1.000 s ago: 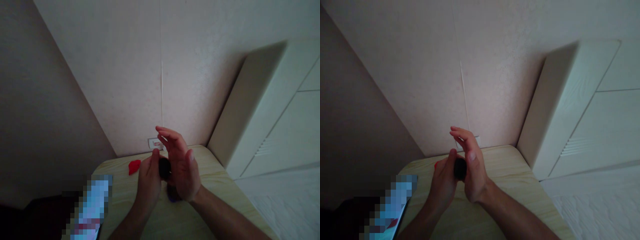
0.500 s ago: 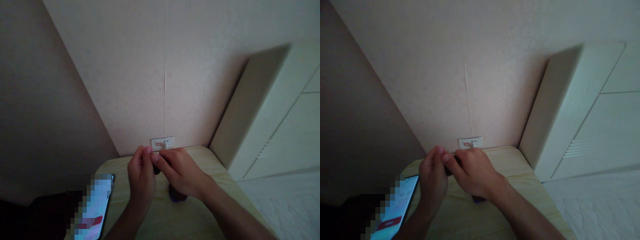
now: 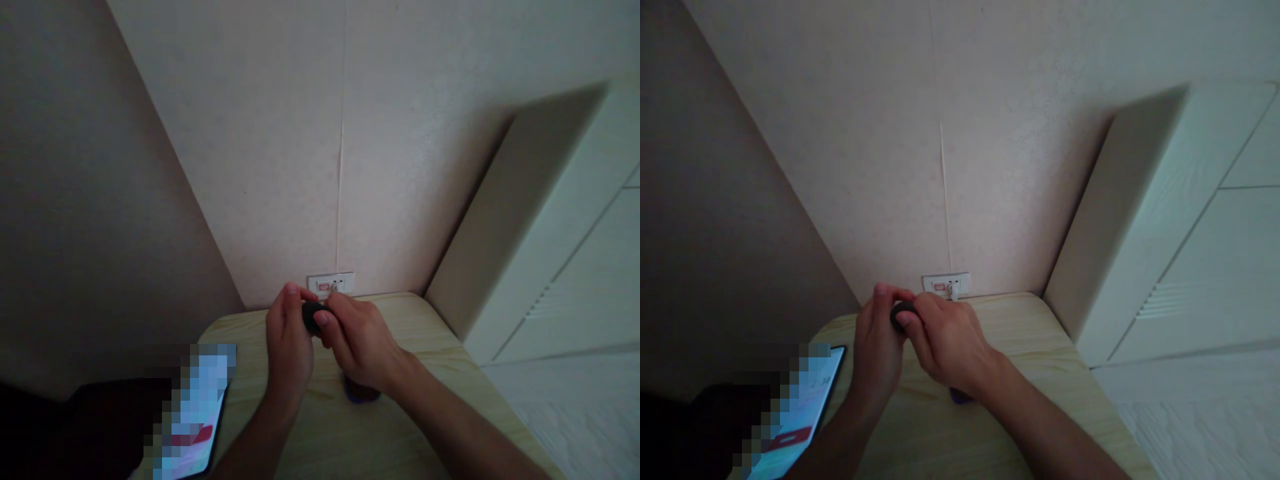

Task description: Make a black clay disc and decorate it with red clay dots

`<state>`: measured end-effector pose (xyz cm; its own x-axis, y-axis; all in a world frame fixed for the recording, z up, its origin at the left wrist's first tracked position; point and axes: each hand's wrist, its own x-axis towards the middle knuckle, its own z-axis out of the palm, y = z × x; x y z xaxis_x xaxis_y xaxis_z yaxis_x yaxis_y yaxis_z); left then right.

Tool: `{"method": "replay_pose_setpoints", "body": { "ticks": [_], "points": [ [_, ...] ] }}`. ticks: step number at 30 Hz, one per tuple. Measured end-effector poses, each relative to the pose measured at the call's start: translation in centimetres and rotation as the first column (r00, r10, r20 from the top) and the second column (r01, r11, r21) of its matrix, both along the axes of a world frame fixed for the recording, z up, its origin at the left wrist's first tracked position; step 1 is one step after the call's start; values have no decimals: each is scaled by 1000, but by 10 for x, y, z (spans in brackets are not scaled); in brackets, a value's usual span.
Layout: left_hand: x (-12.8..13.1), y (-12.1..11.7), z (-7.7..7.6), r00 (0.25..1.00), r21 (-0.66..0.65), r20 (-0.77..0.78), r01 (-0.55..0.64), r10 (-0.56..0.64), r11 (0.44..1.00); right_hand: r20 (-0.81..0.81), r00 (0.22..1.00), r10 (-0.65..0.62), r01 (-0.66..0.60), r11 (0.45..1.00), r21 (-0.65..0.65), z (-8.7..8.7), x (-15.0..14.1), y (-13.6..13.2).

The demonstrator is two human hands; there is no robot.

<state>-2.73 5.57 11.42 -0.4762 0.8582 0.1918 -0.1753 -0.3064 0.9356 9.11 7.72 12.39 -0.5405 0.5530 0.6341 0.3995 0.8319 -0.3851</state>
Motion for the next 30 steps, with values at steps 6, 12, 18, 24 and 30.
{"method": "replay_pose_setpoints", "body": {
  "ticks": [6, 12, 18, 24, 30],
  "points": [
    [-5, 3, 0, 991, 77, -111, -64, 72, 995, 70, 980, -184, 154, 937, 314, -1, -2, -1],
    [-1, -1, -2, 994, 101, -80, -71, 79, 992, 29, 999, -37, 29, 972, 233, -2, -1, 0],
    [0, -3, -8, 998, 134, -14, -52, 54, 990, -86, 984, 158, -145, 979, 143, -10, -1, 9],
    [3, -4, -7, 997, 165, 69, -51, 40, 985, -522, 837, 163, -373, 869, -326, -12, -5, 8],
    [6, -7, -5, 990, 175, 143, -9, -17, 985, -628, 770, 116, -514, 696, -501, -4, -9, 6]
  ]
}}
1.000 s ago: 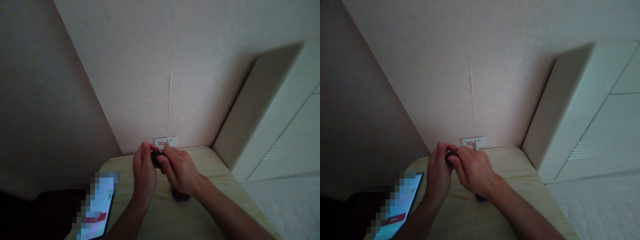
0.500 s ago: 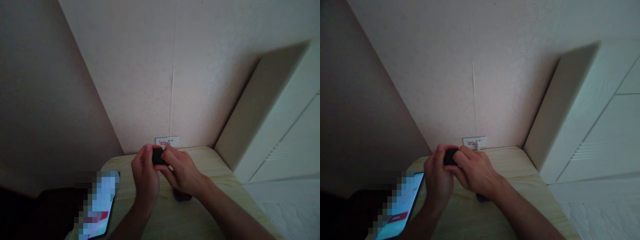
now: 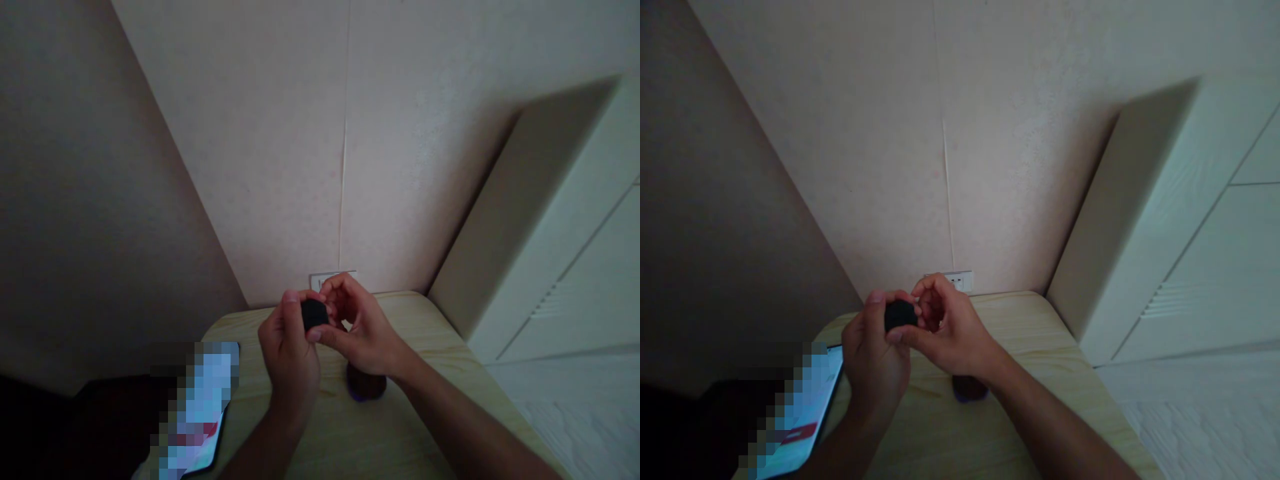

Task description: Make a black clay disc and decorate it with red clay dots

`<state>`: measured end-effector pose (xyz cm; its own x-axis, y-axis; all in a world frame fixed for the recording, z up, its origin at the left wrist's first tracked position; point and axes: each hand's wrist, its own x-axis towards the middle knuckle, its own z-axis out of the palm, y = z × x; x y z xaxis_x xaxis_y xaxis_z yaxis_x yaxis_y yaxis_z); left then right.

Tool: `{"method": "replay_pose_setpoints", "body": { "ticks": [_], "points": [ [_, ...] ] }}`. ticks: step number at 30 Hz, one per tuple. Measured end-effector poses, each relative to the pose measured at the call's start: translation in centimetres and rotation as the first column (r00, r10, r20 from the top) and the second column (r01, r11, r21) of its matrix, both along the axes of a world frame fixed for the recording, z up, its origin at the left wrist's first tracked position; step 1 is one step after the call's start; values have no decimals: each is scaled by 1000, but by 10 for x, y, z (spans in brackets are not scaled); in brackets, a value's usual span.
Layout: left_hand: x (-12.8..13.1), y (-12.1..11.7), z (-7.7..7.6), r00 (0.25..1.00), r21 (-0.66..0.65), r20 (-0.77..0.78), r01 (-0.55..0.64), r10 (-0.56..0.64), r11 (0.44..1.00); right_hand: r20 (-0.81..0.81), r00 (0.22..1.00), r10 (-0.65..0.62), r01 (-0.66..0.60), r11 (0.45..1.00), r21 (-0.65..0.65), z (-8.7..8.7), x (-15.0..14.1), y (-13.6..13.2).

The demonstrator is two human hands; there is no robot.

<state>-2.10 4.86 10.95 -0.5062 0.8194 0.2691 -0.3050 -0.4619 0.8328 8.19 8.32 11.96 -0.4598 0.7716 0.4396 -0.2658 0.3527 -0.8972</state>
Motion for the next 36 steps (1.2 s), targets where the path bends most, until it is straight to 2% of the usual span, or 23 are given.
{"method": "replay_pose_setpoints", "body": {
  "ticks": [4, 7, 9, 13, 16, 18, 23, 28, 31, 36],
  "points": [
    [-1, 5, 8, 986, -64, 158, 62, -51, 996, 64, 998, -3, 2, 1000, 14, -2, 2, 1],
    [-4, 10, 15, 947, -128, 317, 95, -50, 987, 141, 988, -58, 36, 988, 151, -2, 6, 3],
    [-5, 11, 19, 920, -167, 389, 132, -58, 977, 168, 979, -117, 67, 958, 279, 0, 9, 4],
    [-6, 10, 21, 904, -224, 412, 224, -116, 949, 180, 965, -191, 89, 884, 460, 3, 12, 5],
    [-6, 8, 20, 880, -204, 398, 360, -259, 910, 191, 955, -226, 110, 870, 480, 5, 14, 7],
    [-8, 8, 18, 877, -190, 356, 406, -322, 894, 219, 948, -231, 98, 866, 490, 7, 16, 9],
    [-11, 13, 10, 966, -249, 161, 240, -205, 938, 261, 933, -249, 59, 818, 572, 14, 22, 11],
    [-9, 15, 1, 987, -255, 44, 159, -153, 954, 310, 895, -320, 43, 755, 654, 16, 23, 6],
    [-5, 14, 2, 983, -250, 112, 171, -147, 953, 313, 898, -310, 41, 766, 641, 14, 21, 4],
    [-4, 11, 14, 873, -238, 377, 413, -308, 879, 267, 948, -176, 15, 859, 512, 14, 19, 6]
  ]
}}
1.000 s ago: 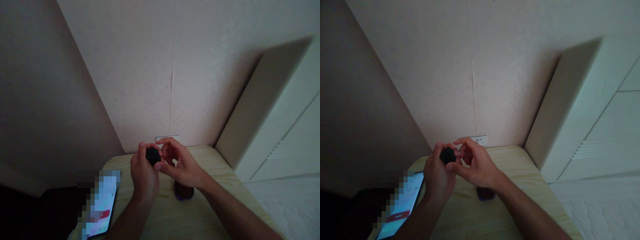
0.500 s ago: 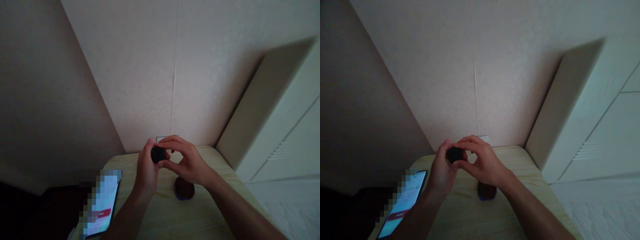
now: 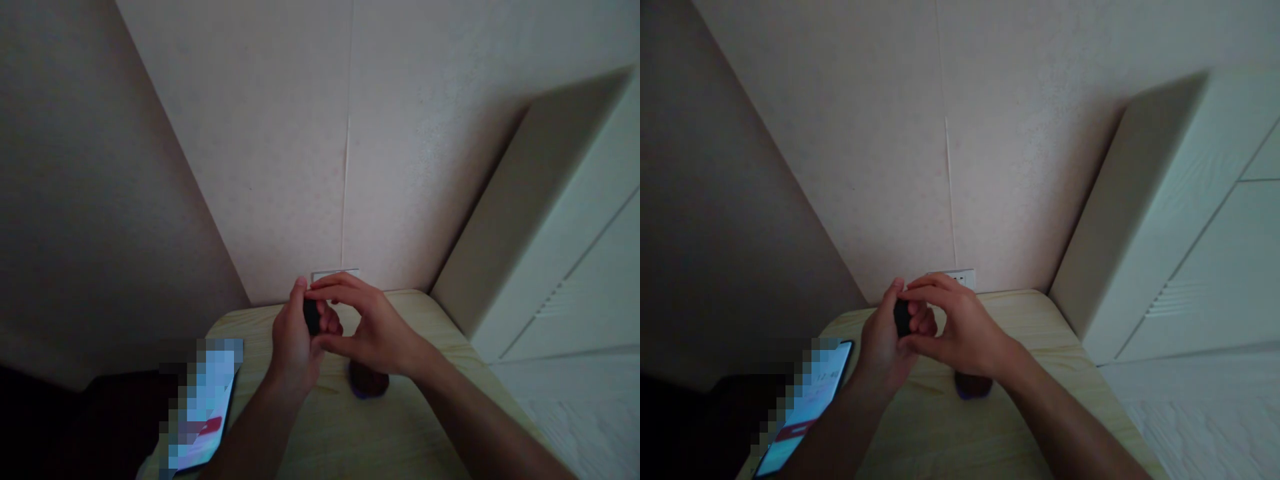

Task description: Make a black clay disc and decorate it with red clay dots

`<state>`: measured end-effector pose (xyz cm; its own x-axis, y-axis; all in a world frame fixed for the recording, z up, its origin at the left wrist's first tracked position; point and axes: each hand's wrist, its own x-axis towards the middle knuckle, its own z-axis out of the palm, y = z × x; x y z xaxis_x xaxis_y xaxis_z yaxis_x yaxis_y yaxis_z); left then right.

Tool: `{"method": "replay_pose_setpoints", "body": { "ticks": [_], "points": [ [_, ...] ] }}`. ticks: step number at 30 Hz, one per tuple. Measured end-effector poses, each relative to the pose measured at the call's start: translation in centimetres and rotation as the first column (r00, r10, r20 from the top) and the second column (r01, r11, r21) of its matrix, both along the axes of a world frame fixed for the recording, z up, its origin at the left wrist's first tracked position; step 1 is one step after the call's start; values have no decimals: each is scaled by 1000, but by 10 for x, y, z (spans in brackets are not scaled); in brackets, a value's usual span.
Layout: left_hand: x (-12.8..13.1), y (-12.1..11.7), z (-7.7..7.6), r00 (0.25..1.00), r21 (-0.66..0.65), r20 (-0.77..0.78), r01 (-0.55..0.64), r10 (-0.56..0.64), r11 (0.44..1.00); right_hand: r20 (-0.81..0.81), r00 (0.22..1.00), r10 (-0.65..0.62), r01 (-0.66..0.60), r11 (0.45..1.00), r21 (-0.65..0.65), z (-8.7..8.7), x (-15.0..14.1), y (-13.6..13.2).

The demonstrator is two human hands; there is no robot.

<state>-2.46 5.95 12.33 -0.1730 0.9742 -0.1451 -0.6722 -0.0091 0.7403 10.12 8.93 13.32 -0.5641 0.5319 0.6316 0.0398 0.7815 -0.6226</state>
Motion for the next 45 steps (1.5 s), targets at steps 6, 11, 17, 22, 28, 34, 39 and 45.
{"method": "replay_pose_setpoints", "body": {
  "ticks": [6, 11, 17, 22, 28, 34, 39, 45],
  "points": [
    [-5, -1, 3, 999, 24, 7, 37, -37, 999, -121, 992, 28, -49, 983, -175, -4, -6, 0],
    [-5, -5, 2, 981, 38, -186, 63, -55, 997, -341, 937, 80, -297, 697, -652, -15, -23, -9],
    [-5, -6, -3, 949, 59, -311, 78, -56, 995, -455, 889, 45, -412, 512, -754, -20, -30, -11],
    [-4, -6, -2, 950, 101, -289, 151, -117, 983, -525, 850, 44, -499, 390, -774, -21, -29, -7],
    [-2, -9, 0, 936, 66, -319, 175, -146, 982, -467, 884, 28, -434, 424, -795, -26, -32, -8],
    [-4, -5, -3, 955, 82, -277, 137, -109, 987, -307, 951, 45, -254, 679, -689, -19, -25, -11],
    [-9, 0, 2, 998, -40, -65, 20, -23, 999, -93, 995, -36, 32, 998, -49, -15, -20, -10],
    [-13, -2, 10, 977, -51, 91, 197, -192, 979, 74, 977, -201, 182, 960, 211, -17, -17, -3]
  ]
}}
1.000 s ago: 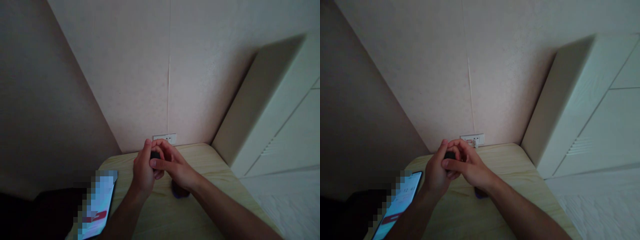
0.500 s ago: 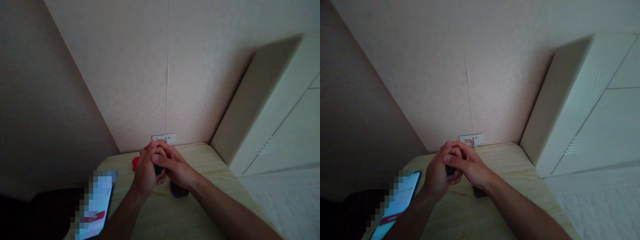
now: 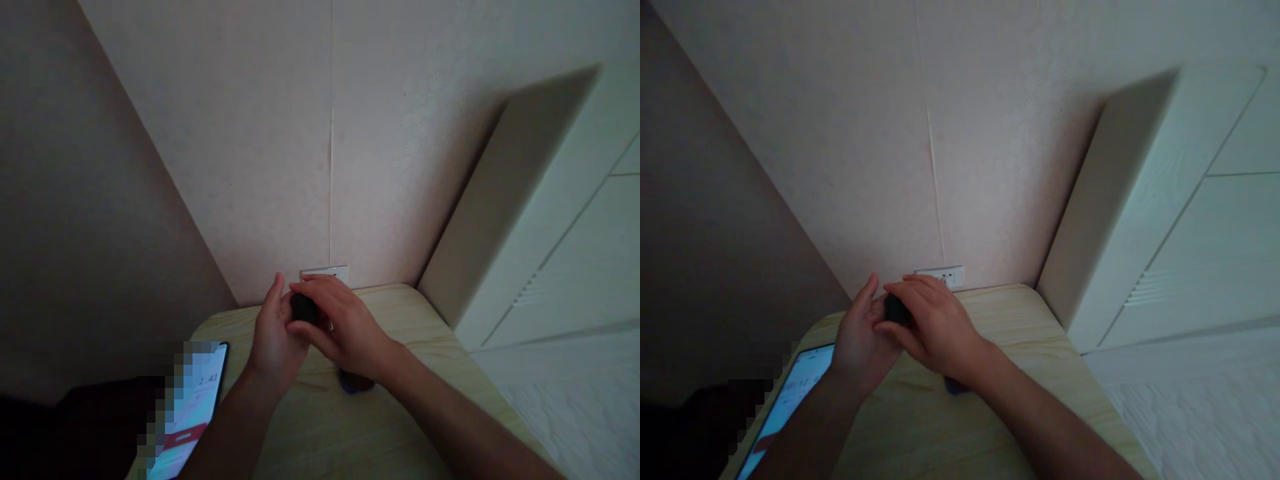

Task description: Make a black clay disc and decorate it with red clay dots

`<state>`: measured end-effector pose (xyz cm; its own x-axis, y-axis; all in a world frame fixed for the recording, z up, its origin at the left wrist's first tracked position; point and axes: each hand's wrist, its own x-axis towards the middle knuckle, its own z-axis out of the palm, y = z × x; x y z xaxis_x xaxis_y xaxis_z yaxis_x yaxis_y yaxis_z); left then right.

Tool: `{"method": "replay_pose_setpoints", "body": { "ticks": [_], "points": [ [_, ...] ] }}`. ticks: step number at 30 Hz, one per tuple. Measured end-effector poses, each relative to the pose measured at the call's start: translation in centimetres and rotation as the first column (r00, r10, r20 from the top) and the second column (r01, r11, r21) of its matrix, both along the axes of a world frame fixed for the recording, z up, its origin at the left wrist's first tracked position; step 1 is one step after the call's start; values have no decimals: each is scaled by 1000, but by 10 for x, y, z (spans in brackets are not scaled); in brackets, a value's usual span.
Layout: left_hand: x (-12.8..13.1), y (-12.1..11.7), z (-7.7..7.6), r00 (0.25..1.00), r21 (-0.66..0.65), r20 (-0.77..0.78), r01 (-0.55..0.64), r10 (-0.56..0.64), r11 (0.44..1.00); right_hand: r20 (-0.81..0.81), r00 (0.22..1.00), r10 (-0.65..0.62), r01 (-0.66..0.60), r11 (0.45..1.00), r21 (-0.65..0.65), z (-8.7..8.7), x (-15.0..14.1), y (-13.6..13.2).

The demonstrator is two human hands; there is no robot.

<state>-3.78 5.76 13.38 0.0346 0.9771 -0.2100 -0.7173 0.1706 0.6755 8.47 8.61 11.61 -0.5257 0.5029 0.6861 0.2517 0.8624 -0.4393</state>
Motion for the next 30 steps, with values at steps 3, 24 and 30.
{"method": "replay_pose_setpoints", "body": {
  "ticks": [3, 24, 30],
  "points": [
    [-1, 1, 0, 999, -14, 40, 24, -24, 1000, 79, 997, -10, 8, 1000, 20, 3, 2, 1],
    [1, 0, 7, 969, -218, 228, 150, -99, 964, 3, 980, -200, 200, 980, 2, -7, 1, 2],
    [2, 5, -3, 990, -250, 125, -26, 59, 968, 46, 988, -150, 145, 986, 87, -5, -5, -4]
  ]
}}
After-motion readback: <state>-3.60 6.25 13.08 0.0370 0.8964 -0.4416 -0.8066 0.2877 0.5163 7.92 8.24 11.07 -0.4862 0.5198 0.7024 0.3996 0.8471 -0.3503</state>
